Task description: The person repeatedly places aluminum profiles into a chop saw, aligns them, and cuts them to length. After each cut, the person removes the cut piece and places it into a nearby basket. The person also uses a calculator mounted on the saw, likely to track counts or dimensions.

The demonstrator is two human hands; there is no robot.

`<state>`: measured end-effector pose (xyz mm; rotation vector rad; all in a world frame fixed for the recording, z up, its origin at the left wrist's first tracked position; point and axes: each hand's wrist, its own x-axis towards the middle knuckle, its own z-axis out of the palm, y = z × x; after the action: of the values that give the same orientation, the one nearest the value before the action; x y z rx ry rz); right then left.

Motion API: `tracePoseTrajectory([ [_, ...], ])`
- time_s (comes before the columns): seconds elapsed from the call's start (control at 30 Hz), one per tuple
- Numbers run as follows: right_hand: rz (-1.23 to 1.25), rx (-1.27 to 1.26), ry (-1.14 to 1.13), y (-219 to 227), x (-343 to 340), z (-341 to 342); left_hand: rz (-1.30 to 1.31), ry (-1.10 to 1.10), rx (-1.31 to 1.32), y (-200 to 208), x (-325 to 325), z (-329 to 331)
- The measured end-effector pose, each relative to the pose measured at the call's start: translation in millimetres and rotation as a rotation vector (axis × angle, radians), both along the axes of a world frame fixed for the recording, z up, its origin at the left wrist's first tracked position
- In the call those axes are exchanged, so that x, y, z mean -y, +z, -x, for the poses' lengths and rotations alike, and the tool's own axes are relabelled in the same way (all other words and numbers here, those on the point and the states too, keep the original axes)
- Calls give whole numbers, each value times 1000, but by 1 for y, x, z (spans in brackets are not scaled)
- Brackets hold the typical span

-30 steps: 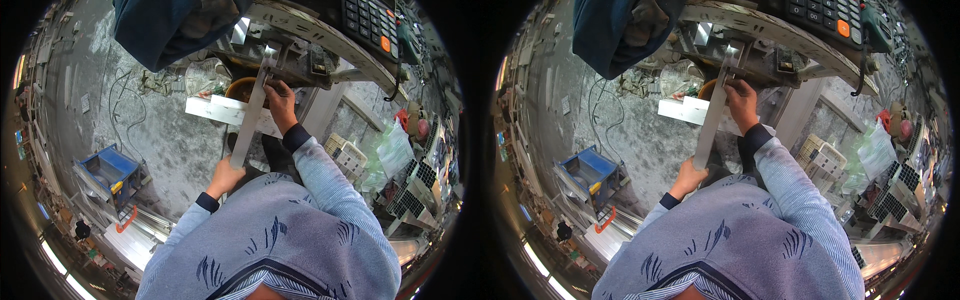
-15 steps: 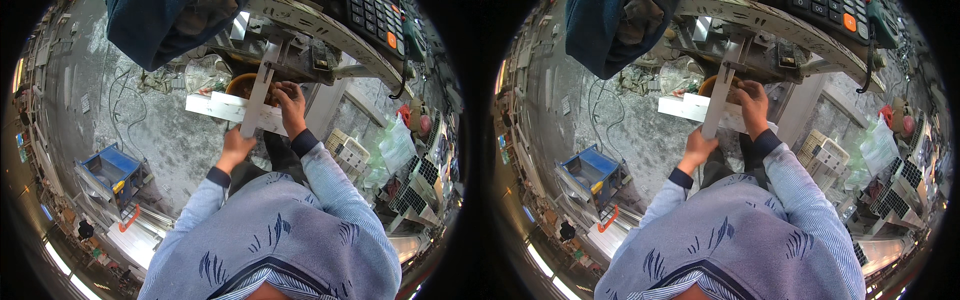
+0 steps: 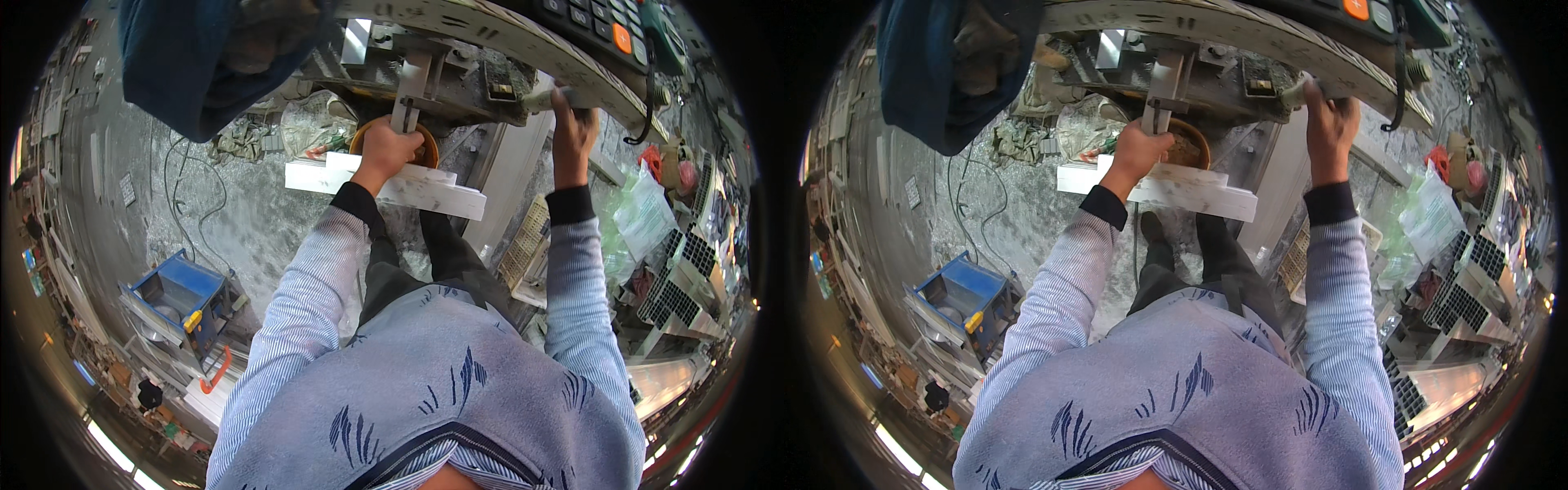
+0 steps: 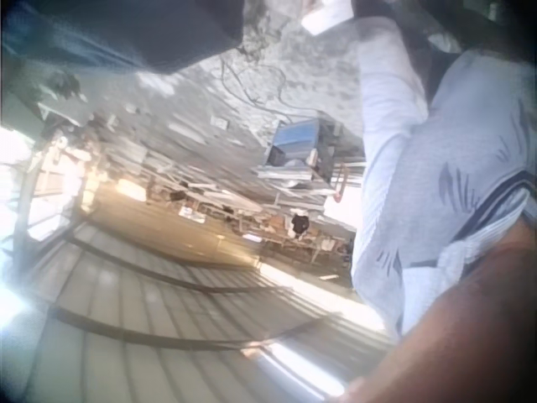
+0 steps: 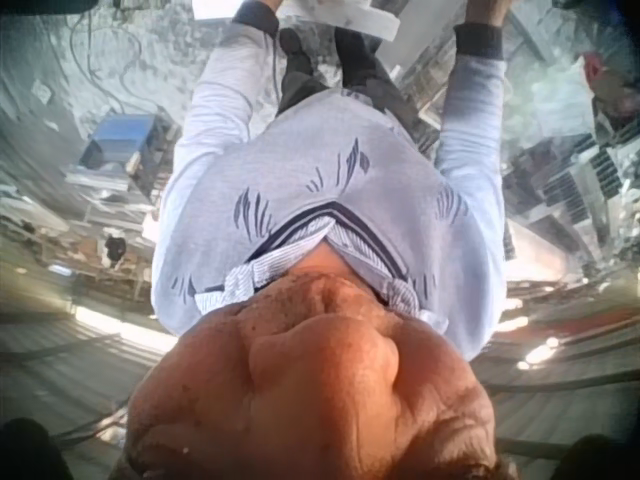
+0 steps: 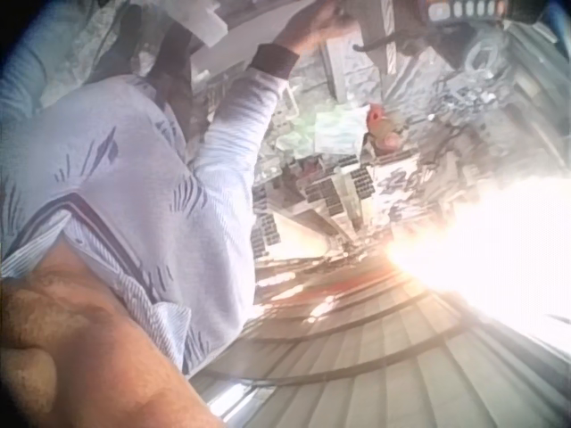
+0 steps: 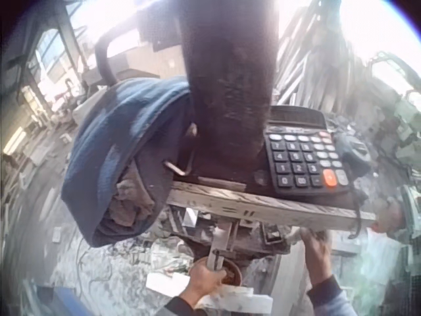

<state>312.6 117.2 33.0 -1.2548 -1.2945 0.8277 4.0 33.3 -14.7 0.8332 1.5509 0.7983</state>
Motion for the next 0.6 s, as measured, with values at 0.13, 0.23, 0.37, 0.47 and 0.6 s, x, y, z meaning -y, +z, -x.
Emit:
tracePoseTrajectory([
  [0.13, 3, -17, -70, -2, -20, 16, 53, -70, -69, 1, -2, 3],
  [0.23, -46, -19, -74, -7, -20, 17, 44, -55, -68, 0, 4, 6],
  [0.37, -6, -28, -19, -16, -22, 15, -75, -170, -243, 5, 24, 9],
  [0.47, -73, -56, -24, -21, -25, 16, -97, -150, -330, 8, 33, 6],
  [0.6, -69, -90, -67, -16, -23, 26, -101, -180, -405, 10, 27, 5],
])
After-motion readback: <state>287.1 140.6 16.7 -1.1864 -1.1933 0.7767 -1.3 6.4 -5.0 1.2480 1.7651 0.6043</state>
